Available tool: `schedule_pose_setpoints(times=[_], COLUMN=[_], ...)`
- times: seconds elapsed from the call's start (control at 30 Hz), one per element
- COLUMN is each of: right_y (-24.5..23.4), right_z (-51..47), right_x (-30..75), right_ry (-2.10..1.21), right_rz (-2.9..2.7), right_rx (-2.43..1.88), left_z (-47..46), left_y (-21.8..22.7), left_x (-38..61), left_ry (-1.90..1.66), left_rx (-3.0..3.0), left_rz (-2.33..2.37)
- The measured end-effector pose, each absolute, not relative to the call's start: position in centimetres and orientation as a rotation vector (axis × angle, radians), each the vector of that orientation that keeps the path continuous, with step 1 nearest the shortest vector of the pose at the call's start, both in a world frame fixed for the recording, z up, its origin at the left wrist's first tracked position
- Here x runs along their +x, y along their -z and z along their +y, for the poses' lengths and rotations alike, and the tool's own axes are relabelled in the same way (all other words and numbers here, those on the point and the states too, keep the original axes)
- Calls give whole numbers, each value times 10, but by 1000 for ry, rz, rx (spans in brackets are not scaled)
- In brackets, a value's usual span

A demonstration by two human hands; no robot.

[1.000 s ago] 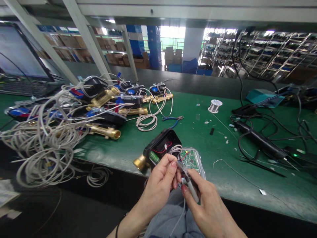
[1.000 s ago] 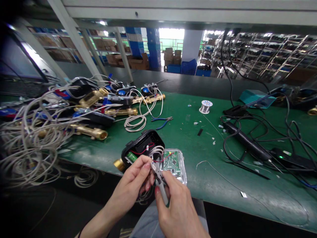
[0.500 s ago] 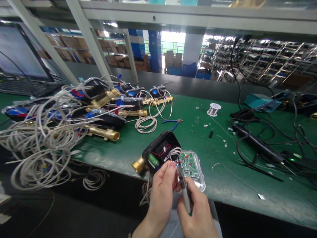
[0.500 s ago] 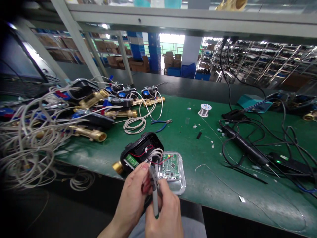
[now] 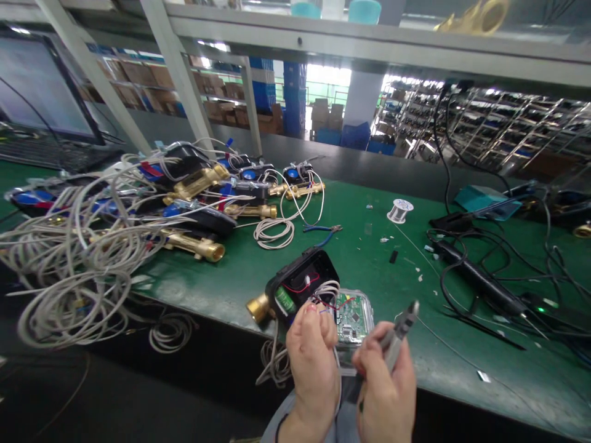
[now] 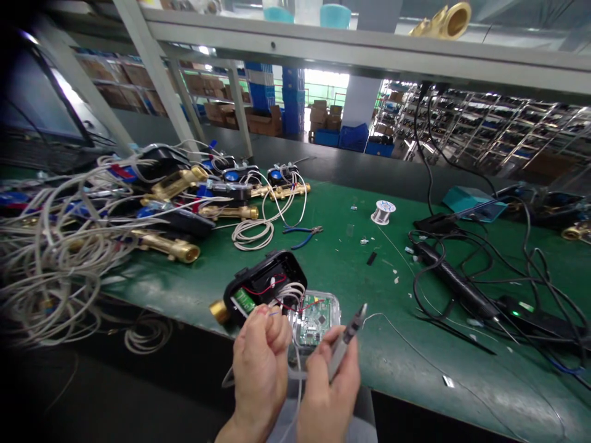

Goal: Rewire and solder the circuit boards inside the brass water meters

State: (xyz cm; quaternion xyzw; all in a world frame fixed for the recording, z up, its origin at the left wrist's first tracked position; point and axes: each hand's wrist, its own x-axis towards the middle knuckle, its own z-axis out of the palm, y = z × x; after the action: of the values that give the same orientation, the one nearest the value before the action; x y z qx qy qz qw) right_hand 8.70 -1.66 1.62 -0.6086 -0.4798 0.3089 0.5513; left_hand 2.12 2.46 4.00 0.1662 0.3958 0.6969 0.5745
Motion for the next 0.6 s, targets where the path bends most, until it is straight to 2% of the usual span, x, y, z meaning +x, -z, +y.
schedule_pose_setpoints(times=[0.13, 0.23, 0.4, 0.6], right_y=[-37, -45, -47, -55], right_z=[-3, 1, -6, -6], right_x=[124, 151, 153, 123], right_ry=[-657, -629, -879, -887], right_rz=[-835, -826, -1436, -1793], right_rx=[-1373, -1394, -1588, -1484], left_z=[23, 22, 24, 27], left_y=[-37, -33, -30, -36], left_x=[21, 16, 8, 0], left_ry=[-1570, -1513, -1400, -1320], left_rx=[493, 628, 735, 713], left_rz=[853, 838, 809, 783])
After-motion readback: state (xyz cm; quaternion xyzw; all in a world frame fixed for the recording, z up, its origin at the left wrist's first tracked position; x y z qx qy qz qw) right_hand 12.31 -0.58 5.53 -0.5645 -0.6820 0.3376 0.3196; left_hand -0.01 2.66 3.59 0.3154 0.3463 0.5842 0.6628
